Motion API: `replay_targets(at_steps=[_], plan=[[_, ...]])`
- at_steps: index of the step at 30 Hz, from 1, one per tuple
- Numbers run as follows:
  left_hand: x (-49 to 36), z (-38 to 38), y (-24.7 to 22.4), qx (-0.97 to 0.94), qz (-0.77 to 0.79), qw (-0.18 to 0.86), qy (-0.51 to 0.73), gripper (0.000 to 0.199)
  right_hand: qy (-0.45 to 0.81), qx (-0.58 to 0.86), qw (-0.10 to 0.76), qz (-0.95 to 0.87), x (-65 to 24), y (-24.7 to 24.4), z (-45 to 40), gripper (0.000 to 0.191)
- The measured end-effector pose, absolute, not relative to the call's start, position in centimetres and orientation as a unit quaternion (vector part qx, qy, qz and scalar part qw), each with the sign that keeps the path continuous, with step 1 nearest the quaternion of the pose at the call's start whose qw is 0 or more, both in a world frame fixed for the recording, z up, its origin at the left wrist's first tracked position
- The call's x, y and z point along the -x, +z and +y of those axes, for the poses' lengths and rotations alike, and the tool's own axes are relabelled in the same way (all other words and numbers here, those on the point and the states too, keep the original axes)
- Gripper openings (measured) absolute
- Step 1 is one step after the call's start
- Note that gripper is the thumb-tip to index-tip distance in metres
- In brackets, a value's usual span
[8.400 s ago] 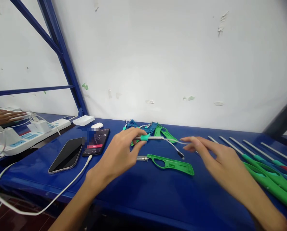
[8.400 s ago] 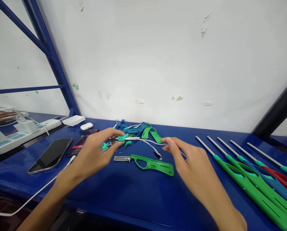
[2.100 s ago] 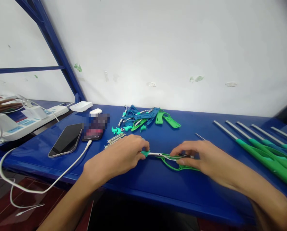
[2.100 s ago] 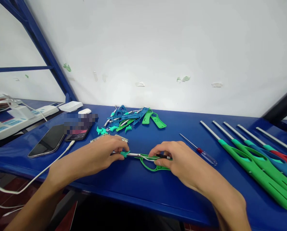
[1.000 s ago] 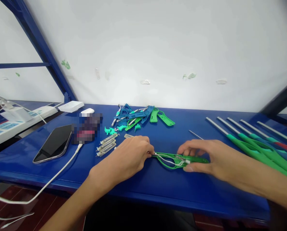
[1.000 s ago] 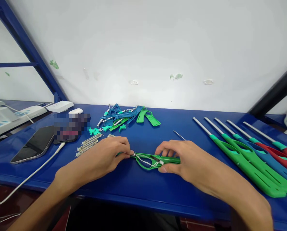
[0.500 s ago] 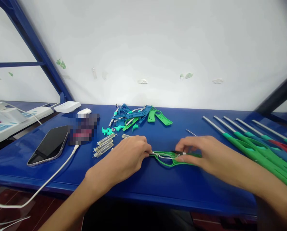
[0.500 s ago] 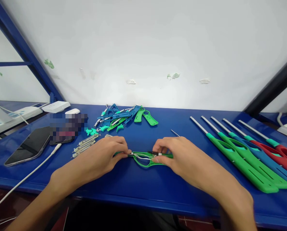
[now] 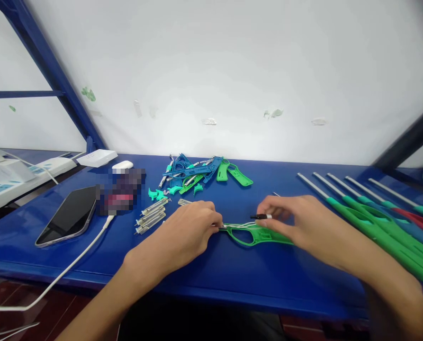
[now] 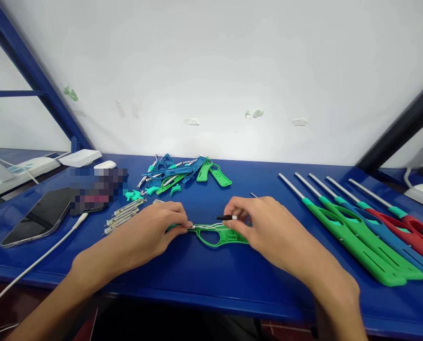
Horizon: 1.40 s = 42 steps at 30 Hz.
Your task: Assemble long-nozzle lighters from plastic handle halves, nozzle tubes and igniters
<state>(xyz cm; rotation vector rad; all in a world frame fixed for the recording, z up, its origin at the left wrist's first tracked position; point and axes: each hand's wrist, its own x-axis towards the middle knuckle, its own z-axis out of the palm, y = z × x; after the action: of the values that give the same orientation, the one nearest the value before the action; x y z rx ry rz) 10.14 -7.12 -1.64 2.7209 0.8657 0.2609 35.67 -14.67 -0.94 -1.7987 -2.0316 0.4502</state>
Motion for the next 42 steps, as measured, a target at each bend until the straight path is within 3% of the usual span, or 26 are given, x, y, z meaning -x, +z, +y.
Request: replay_targets(at_steps=[5, 11, 24, 30, 37, 42], plan=[[-10.2, -7.09, -1.67, -0.939, 0.301, 0.136, 0.093, 0.021, 0.163, 0.644, 0.187, -0.724, -35.94, -1.01, -14.69, 0.018], [-10.23, -6.95, -1.76, -0.937, 0.306, 0.14, 0.09, 0.021, 0.154, 0.631, 0.195, -0.735, -36.11, -0.42, -15.12, 0.032], [-9.99, -6.72, -2.03, -0.937, 0.301, 0.15, 0.097, 0.022, 0.213, 0.621, 0.252, -0.711, -36.07, -0.4, -15.39, 0.004], [-9.87, -6.57, -2.38, -0.943, 0.285, 0.141, 0.102, 0.02, 0.201, 0.618, 0.31, -0.694, -36.07, -0.54, -15.35, 0.015], [-9.87, -6.39, -2.39, -0.944, 0.284, 0.142, 0.092, 0.019, 0.135, 0.649, 0.236, -0.71, -36.65, -1.04, -14.96, 0.014], [-9.97, -6.44, -2.26, -0.941, 0.292, 0.149, 0.087, 0.018, 0.155, 0.65, 0.206, -0.715, -36.32, -0.99, -14.73, 0.016]])
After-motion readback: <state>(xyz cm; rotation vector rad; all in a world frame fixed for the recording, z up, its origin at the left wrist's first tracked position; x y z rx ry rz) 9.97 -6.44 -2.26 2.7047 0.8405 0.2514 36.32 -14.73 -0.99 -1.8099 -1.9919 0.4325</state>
